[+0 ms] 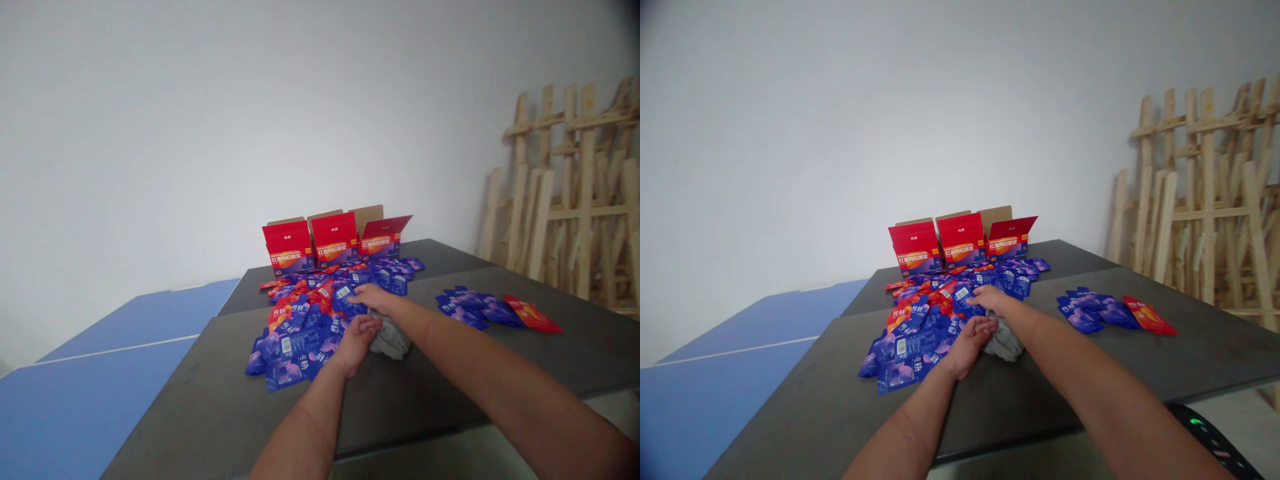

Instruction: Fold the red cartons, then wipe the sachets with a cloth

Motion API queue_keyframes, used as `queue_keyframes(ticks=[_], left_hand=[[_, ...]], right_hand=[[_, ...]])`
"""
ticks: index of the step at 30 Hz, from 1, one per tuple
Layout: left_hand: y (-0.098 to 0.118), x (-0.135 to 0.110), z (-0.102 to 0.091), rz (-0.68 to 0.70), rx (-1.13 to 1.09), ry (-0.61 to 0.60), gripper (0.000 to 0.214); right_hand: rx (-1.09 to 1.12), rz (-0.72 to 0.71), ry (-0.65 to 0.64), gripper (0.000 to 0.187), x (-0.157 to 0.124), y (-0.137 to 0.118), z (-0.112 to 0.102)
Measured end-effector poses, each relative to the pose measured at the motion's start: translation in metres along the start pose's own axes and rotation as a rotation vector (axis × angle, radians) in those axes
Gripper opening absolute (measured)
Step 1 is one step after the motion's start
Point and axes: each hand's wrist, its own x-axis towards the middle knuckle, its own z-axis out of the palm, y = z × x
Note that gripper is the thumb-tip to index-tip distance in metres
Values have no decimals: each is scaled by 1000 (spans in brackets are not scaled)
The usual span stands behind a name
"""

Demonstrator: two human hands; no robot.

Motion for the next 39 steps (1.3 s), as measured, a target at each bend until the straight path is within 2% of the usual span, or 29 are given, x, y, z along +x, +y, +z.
queue_keyframes(ticks=[3, 5, 7, 11, 14, 17, 20, 22, 26, 28, 30, 32, 36, 38, 39], left_hand=[[3, 0, 1, -35, -4, 34, 36], [7, 1, 1, -78, -67, 65, 33], [14, 2, -1, -117, -189, 85, 39], [30, 0, -5, -179, -395, 42, 58], [36, -4, -3, -211, -383, -44, 51], [34, -6, -1, -162, -289, -35, 48], [31, -5, -2, -87, -264, 23, 53], [30, -3, -4, -44, -282, 63, 51], [32, -1, -6, -12, -297, 98, 49], [33, 0, -7, -8, -305, 106, 44], [33, 1, -7, 3, -319, 125, 40], [33, 2, -8, 19, -326, 160, 39], [30, 4, -9, 46, -292, 222, 40], [29, 5, -8, 64, -260, 243, 40], [29, 4, -7, 75, -243, 256, 40]], right_hand=[[46, -78, 72, 29, -4, -8, -9], [52, -253, 137, 22, -12, -11, -15], [38, -476, 204, 16, -23, -7, -20], [-90, -783, 247, 18, -54, 16, -24], [-229, -943, 268, 21, -74, 36, -20], [-248, -923, 363, 27, -84, 49, -11], [-231, -747, 497, 32, -86, 56, -1], [-268, -593, 530, 35, -85, 58, 6], [-398, -390, 352, 52, -85, 57, 14], [-411, -351, 272, 44, -86, 55, 14], [-377, -358, 248, 27, -86, 53, 11], [-324, -401, 298, 17, -88, 53, 7], [-220, -473, 568, 16, -95, 54, -4], [-178, -552, 630, 18, -101, 53, -8], [-171, -613, 617, 20, -104, 52, -9]])
